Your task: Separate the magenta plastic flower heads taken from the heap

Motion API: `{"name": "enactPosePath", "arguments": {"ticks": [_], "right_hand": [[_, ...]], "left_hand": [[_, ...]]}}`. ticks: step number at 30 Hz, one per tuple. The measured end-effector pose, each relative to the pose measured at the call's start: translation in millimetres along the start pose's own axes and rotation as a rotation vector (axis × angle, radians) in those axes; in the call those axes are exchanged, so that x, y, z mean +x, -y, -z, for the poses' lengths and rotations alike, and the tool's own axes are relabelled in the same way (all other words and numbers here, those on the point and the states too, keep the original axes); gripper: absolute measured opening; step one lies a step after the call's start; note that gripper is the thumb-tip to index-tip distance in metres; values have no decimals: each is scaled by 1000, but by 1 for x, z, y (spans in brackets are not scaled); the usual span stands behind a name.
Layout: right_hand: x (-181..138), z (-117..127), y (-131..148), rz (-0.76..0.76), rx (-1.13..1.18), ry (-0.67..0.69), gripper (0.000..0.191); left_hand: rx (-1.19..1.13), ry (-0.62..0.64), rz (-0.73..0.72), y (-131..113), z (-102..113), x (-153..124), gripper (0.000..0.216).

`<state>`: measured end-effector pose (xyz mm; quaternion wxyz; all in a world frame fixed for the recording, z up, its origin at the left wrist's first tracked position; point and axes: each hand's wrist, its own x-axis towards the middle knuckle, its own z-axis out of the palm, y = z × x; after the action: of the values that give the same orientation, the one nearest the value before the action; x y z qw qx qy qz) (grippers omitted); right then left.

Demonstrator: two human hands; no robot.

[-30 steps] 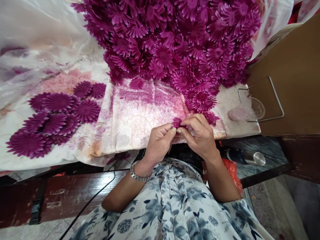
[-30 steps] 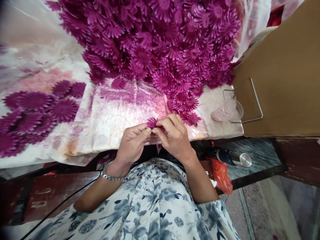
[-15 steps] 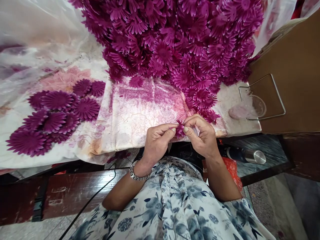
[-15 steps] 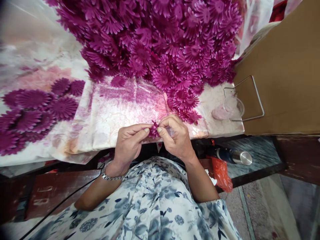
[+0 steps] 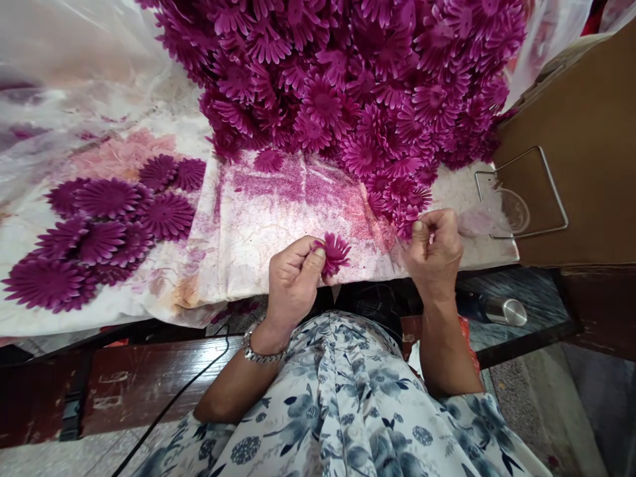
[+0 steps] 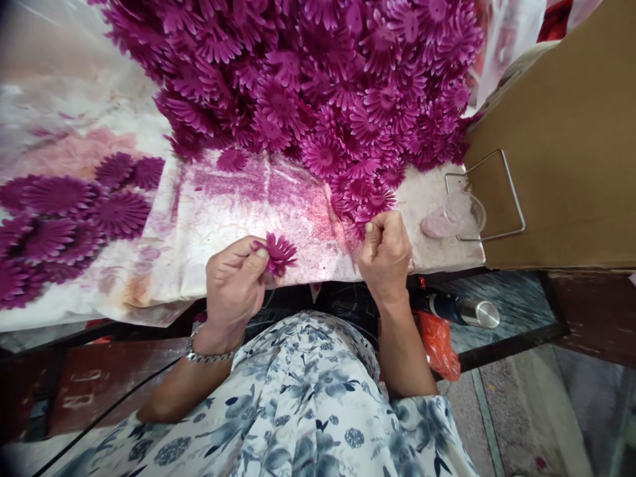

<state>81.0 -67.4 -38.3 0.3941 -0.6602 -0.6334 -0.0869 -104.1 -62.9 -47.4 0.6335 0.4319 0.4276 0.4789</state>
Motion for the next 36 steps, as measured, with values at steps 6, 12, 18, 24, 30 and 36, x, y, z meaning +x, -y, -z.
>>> {"name": "enactPosePath", "arguments": {"ticks": [6, 12, 18, 24, 30, 36], "right_hand": [[15, 9, -18, 1, -200, 29, 21], [10, 13, 2, 68, -5, 9, 20], [-3, 1, 33, 13, 469, 363, 15], [-8, 1, 37, 2, 472, 341, 9], [-11, 2, 34, 6, 481, 331, 9], [-16, -1, 35, -13, 508, 296, 8]], "left_hand": [[-29, 84, 118, -6, -1, 2, 19], [-154, 101, 181, -12, -6, 6, 18], [-236, 140, 179, -10, -11, 4, 20], [-179, 69, 58, 1, -10, 4, 16], [-111, 17, 4, 4, -8, 3, 21], [-25, 31, 15, -2, -8, 1, 25]]}}
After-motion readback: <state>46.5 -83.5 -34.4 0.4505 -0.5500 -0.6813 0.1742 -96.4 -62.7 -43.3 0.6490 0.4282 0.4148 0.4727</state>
